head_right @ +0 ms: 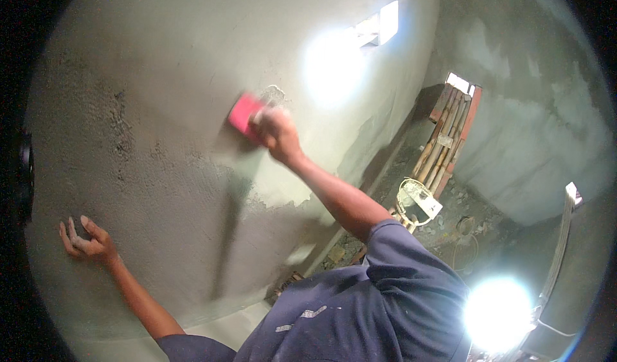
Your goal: The person applies plaster to a wall using a trowel and smoothing tool, then smooths the surface with a sponge. The person repeatedly scoops plaster from a bucket and spreads it across the wall, finishing with a sponge to even out the texture.
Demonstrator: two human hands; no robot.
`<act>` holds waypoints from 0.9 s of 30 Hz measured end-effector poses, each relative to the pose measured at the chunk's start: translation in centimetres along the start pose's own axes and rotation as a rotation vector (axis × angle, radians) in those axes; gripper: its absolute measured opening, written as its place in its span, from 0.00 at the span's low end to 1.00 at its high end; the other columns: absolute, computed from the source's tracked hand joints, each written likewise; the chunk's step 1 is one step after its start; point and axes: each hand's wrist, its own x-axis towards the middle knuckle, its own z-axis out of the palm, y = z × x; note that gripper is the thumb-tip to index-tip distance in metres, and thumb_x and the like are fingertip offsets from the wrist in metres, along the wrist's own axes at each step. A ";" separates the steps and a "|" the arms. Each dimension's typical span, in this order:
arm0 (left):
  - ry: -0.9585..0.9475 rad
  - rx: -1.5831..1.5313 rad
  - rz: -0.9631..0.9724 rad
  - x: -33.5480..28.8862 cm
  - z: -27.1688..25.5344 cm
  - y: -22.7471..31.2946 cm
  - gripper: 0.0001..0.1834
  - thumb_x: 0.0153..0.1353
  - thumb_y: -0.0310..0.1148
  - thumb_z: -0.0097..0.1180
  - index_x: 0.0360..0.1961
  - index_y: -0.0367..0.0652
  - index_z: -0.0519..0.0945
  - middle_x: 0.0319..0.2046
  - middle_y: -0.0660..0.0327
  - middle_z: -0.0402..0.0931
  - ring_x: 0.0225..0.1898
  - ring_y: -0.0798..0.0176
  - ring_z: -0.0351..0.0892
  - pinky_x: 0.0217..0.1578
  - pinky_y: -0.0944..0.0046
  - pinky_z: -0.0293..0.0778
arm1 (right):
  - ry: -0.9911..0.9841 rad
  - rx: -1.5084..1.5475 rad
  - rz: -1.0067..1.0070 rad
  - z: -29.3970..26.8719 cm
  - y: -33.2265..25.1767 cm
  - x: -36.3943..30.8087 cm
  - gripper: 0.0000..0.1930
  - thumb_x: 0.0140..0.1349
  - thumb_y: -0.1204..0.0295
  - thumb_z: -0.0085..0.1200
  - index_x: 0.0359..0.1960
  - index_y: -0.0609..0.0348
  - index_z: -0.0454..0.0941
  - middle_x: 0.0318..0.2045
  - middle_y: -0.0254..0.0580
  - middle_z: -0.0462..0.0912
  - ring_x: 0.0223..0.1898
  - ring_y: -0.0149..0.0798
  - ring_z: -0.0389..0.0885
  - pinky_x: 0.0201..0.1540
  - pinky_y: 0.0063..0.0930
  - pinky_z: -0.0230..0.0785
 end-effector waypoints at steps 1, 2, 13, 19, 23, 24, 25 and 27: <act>0.004 -0.027 0.004 -0.1 -0.1 0.1 0.18 0.69 0.46 0.49 0.46 0.41 0.76 0.51 0.54 0.72 0.52 0.59 0.70 0.50 0.56 0.64 | -0.149 -0.016 -0.067 0.2 -1.1 -1.7 0.09 0.66 0.76 0.53 0.47 0.60 0.75 0.37 0.36 0.78 0.39 0.32 0.78 0.39 0.26 0.73; -0.014 -0.027 -0.027 -0.9 0.1 0.7 0.18 0.69 0.46 0.49 0.46 0.41 0.76 0.51 0.54 0.72 0.53 0.59 0.70 0.50 0.56 0.64 | -0.302 -0.044 -0.131 -0.3 -1.9 -3.4 0.08 0.66 0.74 0.53 0.46 0.59 0.76 0.36 0.38 0.78 0.36 0.33 0.79 0.36 0.26 0.74; -0.097 0.095 -0.085 -0.8 -0.5 1.0 0.19 0.68 0.49 0.48 0.47 0.45 0.76 0.53 0.57 0.71 0.56 0.59 0.69 0.50 0.55 0.60 | 0.409 0.922 0.478 -2.9 2.8 3.0 0.13 0.72 0.71 0.44 0.53 0.64 0.68 0.44 0.40 0.78 0.44 0.34 0.79 0.44 0.34 0.76; -0.112 0.045 -0.129 -1.3 -0.5 1.5 0.19 0.67 0.45 0.52 0.48 0.41 0.76 0.54 0.53 0.71 0.56 0.56 0.69 0.52 0.53 0.62 | -0.316 0.453 0.011 3.0 -9.4 2.6 0.11 0.68 0.72 0.50 0.51 0.57 0.73 0.35 0.38 0.79 0.36 0.32 0.79 0.40 0.30 0.75; -0.050 0.001 -0.042 -0.6 -0.5 0.1 0.18 0.68 0.45 0.50 0.46 0.39 0.75 0.52 0.53 0.70 0.56 0.57 0.69 0.52 0.54 0.63 | -0.244 0.164 -0.205 3.6 -7.3 -1.6 0.11 0.63 0.74 0.55 0.46 0.58 0.72 0.34 0.42 0.76 0.37 0.39 0.77 0.39 0.35 0.73; -0.040 -0.009 -0.066 -0.3 0.0 0.6 0.18 0.68 0.45 0.50 0.46 0.39 0.75 0.52 0.53 0.70 0.56 0.57 0.68 0.52 0.53 0.63 | -0.131 0.147 -0.116 2.5 -5.0 -1.7 0.12 0.62 0.73 0.56 0.46 0.58 0.72 0.35 0.43 0.75 0.37 0.40 0.76 0.40 0.36 0.72; -0.041 -0.024 -0.088 0.0 0.3 1.3 0.18 0.68 0.45 0.49 0.46 0.39 0.75 0.52 0.52 0.70 0.56 0.56 0.68 0.52 0.53 0.63 | -0.019 0.132 -0.016 1.4 -2.6 -2.2 0.12 0.61 0.73 0.57 0.46 0.58 0.72 0.35 0.44 0.74 0.37 0.42 0.75 0.40 0.36 0.71; -0.058 -0.019 -0.089 -0.6 0.1 1.4 0.19 0.68 0.45 0.49 0.45 0.39 0.75 0.51 0.52 0.70 0.56 0.56 0.69 0.52 0.53 0.64 | 0.129 -0.158 0.045 -0.2 -1.9 -1.7 0.13 0.61 0.73 0.57 0.46 0.58 0.71 0.34 0.47 0.73 0.38 0.44 0.73 0.40 0.39 0.69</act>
